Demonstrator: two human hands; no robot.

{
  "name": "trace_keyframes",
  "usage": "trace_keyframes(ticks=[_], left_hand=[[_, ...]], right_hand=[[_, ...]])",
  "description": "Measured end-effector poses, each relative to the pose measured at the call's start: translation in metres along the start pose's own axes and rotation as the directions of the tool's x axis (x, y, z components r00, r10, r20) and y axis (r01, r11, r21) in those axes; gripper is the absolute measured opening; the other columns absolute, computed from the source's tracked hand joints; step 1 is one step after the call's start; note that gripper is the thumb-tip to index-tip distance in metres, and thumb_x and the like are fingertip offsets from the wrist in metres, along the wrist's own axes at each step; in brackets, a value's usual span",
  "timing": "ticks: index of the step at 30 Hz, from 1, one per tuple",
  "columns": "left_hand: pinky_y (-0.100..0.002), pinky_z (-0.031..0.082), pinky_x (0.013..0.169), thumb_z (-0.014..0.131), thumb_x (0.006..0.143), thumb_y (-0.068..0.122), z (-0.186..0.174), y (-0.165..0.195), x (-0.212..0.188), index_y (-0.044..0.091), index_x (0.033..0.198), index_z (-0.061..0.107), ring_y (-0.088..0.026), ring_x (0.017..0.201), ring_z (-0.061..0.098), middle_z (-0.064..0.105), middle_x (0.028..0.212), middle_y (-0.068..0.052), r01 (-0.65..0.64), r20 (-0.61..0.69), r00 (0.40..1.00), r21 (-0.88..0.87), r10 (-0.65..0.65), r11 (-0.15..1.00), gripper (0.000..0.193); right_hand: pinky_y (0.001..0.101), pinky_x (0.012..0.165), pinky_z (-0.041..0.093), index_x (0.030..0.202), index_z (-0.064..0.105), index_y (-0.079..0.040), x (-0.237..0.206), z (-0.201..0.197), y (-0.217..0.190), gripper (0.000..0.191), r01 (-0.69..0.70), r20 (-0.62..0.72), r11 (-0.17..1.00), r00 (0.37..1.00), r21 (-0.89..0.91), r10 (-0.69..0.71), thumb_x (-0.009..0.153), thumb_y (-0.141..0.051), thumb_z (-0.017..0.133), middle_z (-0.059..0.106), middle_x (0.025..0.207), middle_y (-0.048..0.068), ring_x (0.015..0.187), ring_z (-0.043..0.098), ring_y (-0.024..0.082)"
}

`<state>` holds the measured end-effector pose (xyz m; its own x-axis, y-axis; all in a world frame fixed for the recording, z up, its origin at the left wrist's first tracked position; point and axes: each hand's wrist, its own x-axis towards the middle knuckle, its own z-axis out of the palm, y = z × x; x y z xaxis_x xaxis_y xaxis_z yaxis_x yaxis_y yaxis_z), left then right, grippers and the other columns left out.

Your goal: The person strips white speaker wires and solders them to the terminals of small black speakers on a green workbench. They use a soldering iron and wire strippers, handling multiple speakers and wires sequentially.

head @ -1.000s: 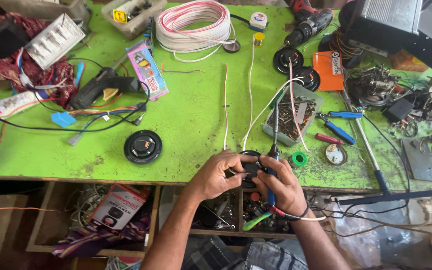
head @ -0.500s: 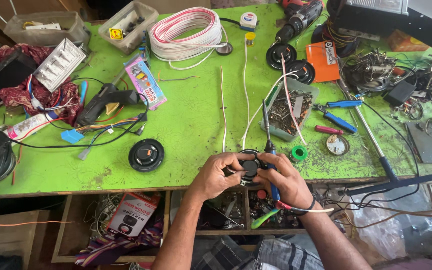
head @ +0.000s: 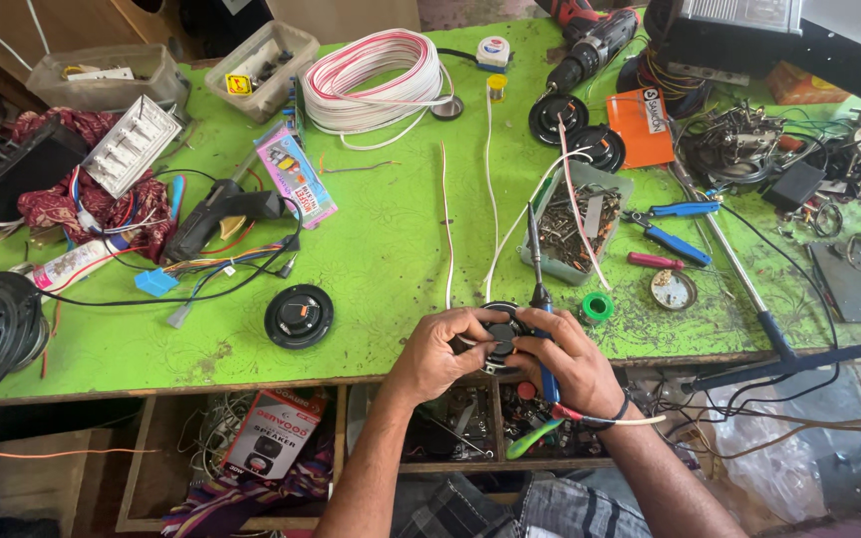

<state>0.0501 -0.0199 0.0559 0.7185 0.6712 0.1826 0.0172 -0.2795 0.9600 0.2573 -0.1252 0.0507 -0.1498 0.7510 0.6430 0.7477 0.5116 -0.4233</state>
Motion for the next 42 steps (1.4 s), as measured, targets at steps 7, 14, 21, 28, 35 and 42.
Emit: trace_keyframes(ticks=[7,14,21,28,35,42], left_hand=[[-0.029,0.057,0.078,0.077,0.083,0.002,0.0,0.003,0.0,0.003,0.088,0.073,-0.011,0.091,0.071,0.077,0.121,-0.007,0.037,0.0,0.999,-0.009,-0.037,0.999,0.006],[-0.028,0.058,0.079,0.075,0.084,0.009,-0.007,-0.001,0.004,0.005,0.087,0.074,-0.012,0.092,0.071,0.077,0.122,-0.007,0.056,0.019,0.998,0.01,-0.056,0.998,0.005],[-0.028,0.057,0.076,0.076,0.082,0.01,-0.009,-0.019,0.005,0.004,0.085,0.072,-0.012,0.087,0.071,0.076,0.12,-0.007,-0.034,0.017,0.999,0.019,0.034,0.999,0.008],[-0.025,0.058,0.071,0.076,0.083,0.008,-0.007,-0.013,0.006,0.005,0.083,0.072,-0.008,0.08,0.07,0.076,0.119,-0.004,0.046,0.008,0.999,0.03,-0.046,0.998,0.005],[-0.025,0.059,0.073,0.076,0.084,0.006,-0.007,-0.014,0.006,0.005,0.085,0.072,-0.008,0.083,0.071,0.075,0.119,-0.004,0.03,0.002,1.0,0.008,-0.03,1.0,0.005],[-0.024,0.06,0.071,0.076,0.084,0.006,-0.007,-0.015,0.006,0.004,0.085,0.073,-0.007,0.082,0.072,0.075,0.119,-0.004,0.064,0.001,0.998,-0.006,-0.064,0.998,0.004]], right_hand=[[0.047,0.09,0.055,0.108,0.067,-0.006,-0.015,0.004,0.01,0.044,0.023,-0.029,1.0,0.999,-0.009,-0.024,0.071,-0.017,0.088,0.061,0.129,0.018,0.109,0.065,0.041],[0.0406,0.101,0.059,0.12,0.069,-0.007,-0.02,-0.048,-0.035,0.037,-0.081,-0.063,0.996,0.995,0.031,0.083,0.085,0.004,0.072,0.054,0.14,0.024,0.123,0.069,0.031],[0.0311,0.082,0.065,0.12,0.058,0.001,-0.096,-0.111,-0.03,0.029,-0.166,-0.657,0.964,0.707,0.206,0.262,0.106,-0.023,0.065,0.07,0.115,0.03,0.094,0.077,0.028],[0.0352,0.09,0.062,0.112,0.057,0.005,-0.135,-0.101,-0.02,0.026,-0.306,-0.519,0.905,0.744,0.294,0.42,0.11,-0.018,0.07,0.07,0.112,0.03,0.1,0.073,0.03],[0.0363,0.09,0.063,0.105,0.058,0.005,-0.124,-0.085,-0.015,0.025,-0.36,-0.492,0.886,0.738,0.293,0.462,0.105,-0.018,0.07,0.071,0.11,0.027,0.102,0.074,0.029],[0.0362,0.089,0.063,0.106,0.059,0.004,-0.118,-0.083,-0.014,0.025,-0.357,-0.475,0.89,0.754,0.285,0.454,0.106,-0.018,0.07,0.071,0.109,0.026,0.101,0.074,0.028]])
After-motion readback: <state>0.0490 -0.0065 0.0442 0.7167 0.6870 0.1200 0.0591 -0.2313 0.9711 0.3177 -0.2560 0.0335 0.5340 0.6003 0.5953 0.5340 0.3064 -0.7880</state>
